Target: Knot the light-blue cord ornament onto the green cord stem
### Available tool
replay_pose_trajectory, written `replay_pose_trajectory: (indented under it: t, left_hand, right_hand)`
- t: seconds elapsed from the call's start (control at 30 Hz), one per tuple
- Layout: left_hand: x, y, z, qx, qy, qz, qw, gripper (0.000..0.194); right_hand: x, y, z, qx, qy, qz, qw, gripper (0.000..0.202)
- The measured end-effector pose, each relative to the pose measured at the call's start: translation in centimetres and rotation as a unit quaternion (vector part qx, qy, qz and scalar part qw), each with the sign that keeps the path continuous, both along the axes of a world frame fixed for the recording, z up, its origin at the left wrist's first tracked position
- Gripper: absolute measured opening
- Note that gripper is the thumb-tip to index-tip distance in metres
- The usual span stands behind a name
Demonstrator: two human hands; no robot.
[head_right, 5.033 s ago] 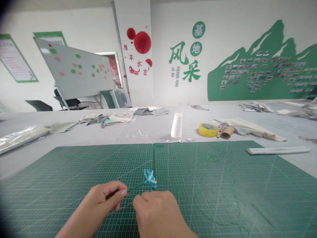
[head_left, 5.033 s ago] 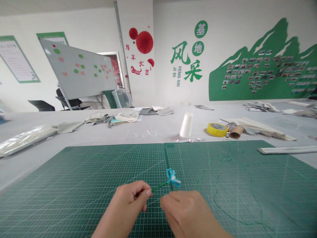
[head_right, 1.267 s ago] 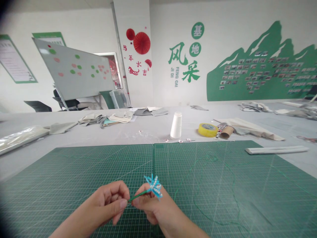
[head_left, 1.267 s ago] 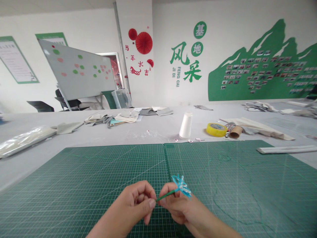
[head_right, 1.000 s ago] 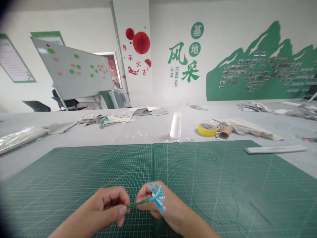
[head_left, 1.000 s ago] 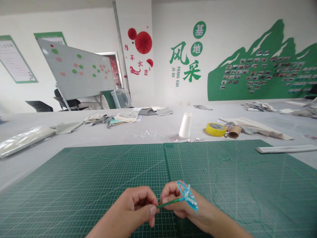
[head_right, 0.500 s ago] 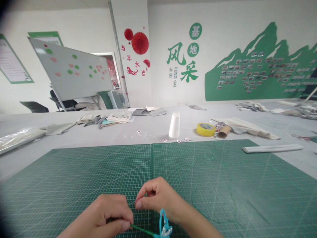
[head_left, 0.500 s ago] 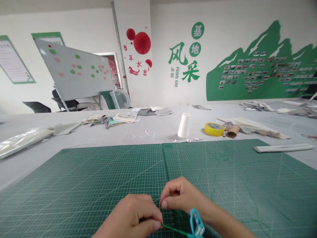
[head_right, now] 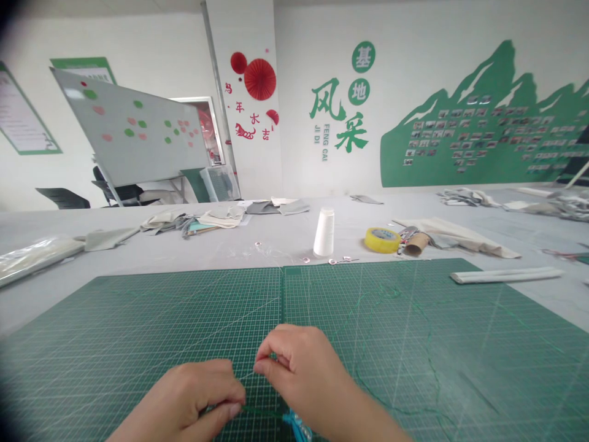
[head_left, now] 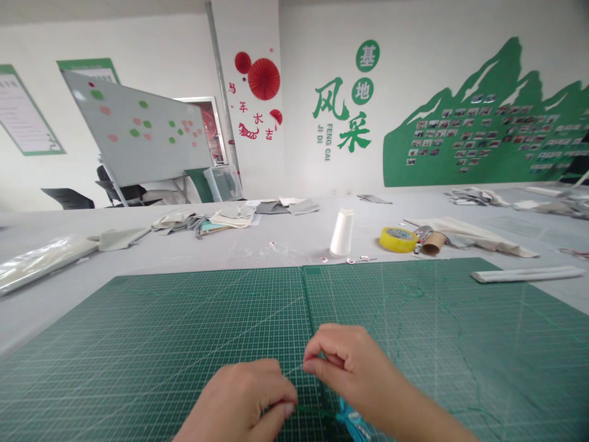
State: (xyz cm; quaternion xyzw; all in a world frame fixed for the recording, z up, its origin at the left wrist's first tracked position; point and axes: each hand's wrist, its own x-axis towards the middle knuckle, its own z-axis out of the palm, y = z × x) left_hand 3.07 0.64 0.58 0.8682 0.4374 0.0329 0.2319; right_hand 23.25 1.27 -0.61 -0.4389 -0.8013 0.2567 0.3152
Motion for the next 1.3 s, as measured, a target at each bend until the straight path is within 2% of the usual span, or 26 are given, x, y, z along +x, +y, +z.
replay_pose_trajectory:
  t: [0.1,0.2,0.4,0.6,0.77,1.0,1.3]
  left_hand:
    - [-0.2,-0.2,0.0,0.024,0.014,0.003,1.000,0.023]
    - [-0.4,-0.5,0.0,0.055,0.023,0.011,0.998,0.024]
    - [-0.5,-0.6,-0.2,0.082,0.031,0.023,0.996,0.024]
    - [-0.9,-0.2,-1.1,0.116,0.007,0.059,0.991,0.028]
    - [-1.2,0.0,-1.1,0.128,0.002,0.093,0.987,0.032]
    - [-2.1,0.4,-1.8,0.158,-0.022,0.144,0.977,0.030]
    - [-2.1,0.5,-2.2,0.157,-0.123,0.170,0.965,0.025]
  right_hand:
    - [-0.1,-0.5,-0.1,0.102,-0.027,0.011,0.994,0.013]
    - [-0.2,-0.8,-0.3,0.211,-0.044,0.002,0.977,0.022]
    - [-0.5,-1.0,-0.3,0.298,-0.072,-0.018,0.952,0.034]
    - [-0.6,-1.4,0.0,0.321,-0.066,-0.018,0.945,0.030]
    - [-0.7,-1.5,-0.1,0.317,-0.081,-0.027,0.945,0.030]
    - [-1.1,-1.4,-1.4,0.284,-0.089,-0.024,0.954,0.028]
    - [-2.5,-1.6,-2.7,0.281,-0.109,-0.021,0.953,0.025]
